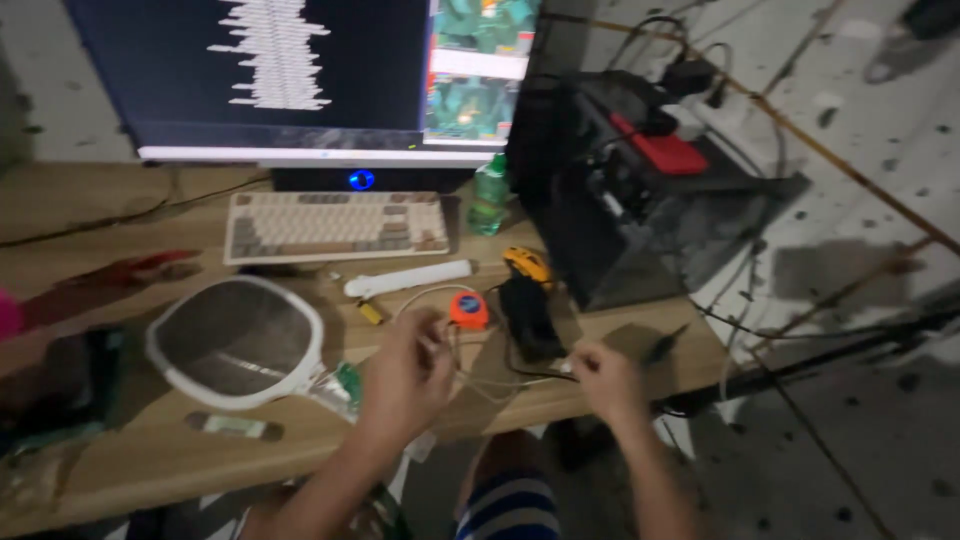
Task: Dismantling and inspecting the internal circuit board of an electric mosquito racket.
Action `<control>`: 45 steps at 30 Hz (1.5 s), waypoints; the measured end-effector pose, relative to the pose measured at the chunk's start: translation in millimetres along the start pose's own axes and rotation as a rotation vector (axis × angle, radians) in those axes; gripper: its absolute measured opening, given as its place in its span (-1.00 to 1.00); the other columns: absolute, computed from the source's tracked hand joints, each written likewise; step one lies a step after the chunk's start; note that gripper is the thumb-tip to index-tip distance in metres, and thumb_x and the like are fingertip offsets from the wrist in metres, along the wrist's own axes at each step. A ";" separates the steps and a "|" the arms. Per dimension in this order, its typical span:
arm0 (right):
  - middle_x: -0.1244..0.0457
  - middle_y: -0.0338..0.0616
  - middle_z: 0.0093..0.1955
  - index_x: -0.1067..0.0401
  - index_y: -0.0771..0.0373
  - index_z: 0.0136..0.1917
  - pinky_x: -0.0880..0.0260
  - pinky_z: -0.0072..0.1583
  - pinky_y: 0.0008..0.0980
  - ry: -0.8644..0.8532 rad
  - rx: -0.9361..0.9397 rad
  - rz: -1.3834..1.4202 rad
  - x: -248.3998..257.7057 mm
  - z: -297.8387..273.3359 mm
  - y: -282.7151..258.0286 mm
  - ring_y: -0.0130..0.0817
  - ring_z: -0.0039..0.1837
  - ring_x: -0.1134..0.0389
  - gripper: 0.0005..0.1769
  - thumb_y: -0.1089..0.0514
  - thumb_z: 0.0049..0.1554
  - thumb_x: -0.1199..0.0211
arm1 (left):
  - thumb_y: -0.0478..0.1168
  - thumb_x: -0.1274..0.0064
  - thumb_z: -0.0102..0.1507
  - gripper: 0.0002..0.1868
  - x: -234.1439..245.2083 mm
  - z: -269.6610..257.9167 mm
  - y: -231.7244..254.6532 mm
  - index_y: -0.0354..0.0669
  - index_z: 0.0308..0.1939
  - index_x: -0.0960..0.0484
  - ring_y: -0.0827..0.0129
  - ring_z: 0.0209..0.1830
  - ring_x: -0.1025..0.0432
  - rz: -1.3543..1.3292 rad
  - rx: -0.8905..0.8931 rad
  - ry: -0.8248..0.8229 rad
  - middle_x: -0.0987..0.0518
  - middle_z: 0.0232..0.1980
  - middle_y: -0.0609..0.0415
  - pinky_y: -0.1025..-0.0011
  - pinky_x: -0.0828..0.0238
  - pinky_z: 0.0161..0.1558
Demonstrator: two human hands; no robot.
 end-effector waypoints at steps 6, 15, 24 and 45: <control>-0.44 -0.03 -0.06 -0.57 0.13 0.07 -0.44 -0.01 -0.16 -0.038 0.078 -0.042 0.8 -31.1 -36.5 -0.04 -0.01 -0.47 -0.67 -0.05 0.10 -0.29 | -0.34 -0.10 0.17 -0.61 -99.9 47.7 24.5 -0.17 0.09 -0.50 -0.02 -0.12 -0.51 0.241 -0.333 -0.276 -0.59 -0.14 -0.09 0.09 -0.44 -0.14; -0.43 -0.02 -0.08 -0.56 0.16 0.07 -0.44 -0.05 -0.15 0.217 0.212 -0.092 8.0 -38.9 -4.4 -0.03 -0.07 -0.43 -0.78 0.11 0.20 -0.21 | -0.34 -0.11 0.08 -0.55 -186.9 91.8 -8.7 -0.17 0.08 -0.53 0.00 -0.06 -0.53 0.249 -0.286 -0.524 -0.62 -0.10 -0.10 0.14 -0.46 -0.03; -0.42 -0.03 -0.13 -0.51 0.15 0.01 -0.47 -0.06 -0.16 0.179 0.030 -0.010 8.6 -19.8 -29.3 -0.03 -0.12 -0.46 -0.76 -0.01 0.16 -0.29 | -0.31 -0.06 0.07 -0.55 -244.4 120.6 -89.8 -0.21 0.07 -0.60 0.03 -0.05 -0.57 0.201 -0.268 -0.612 -0.65 -0.12 -0.15 0.24 -0.50 0.01; -0.39 -0.01 -0.08 -0.31 0.25 0.18 -0.51 0.02 -0.24 0.048 -0.143 0.367 -19.0 -50.2 0.1 -0.20 -0.04 -0.49 -0.56 0.32 0.03 -0.31 | -0.20 0.00 0.15 -0.57 -252.3 131.0 -115.0 -0.27 0.07 -0.57 -0.01 0.12 -0.53 0.193 -0.098 -0.723 -0.65 0.03 -0.21 0.20 -0.42 0.14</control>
Point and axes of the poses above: each hand's wrist, its own z-axis towards the middle knuckle, its own x-axis out of the back of the hand, y = z × x, the point moved 7 cm from there along z, towards the middle knuckle
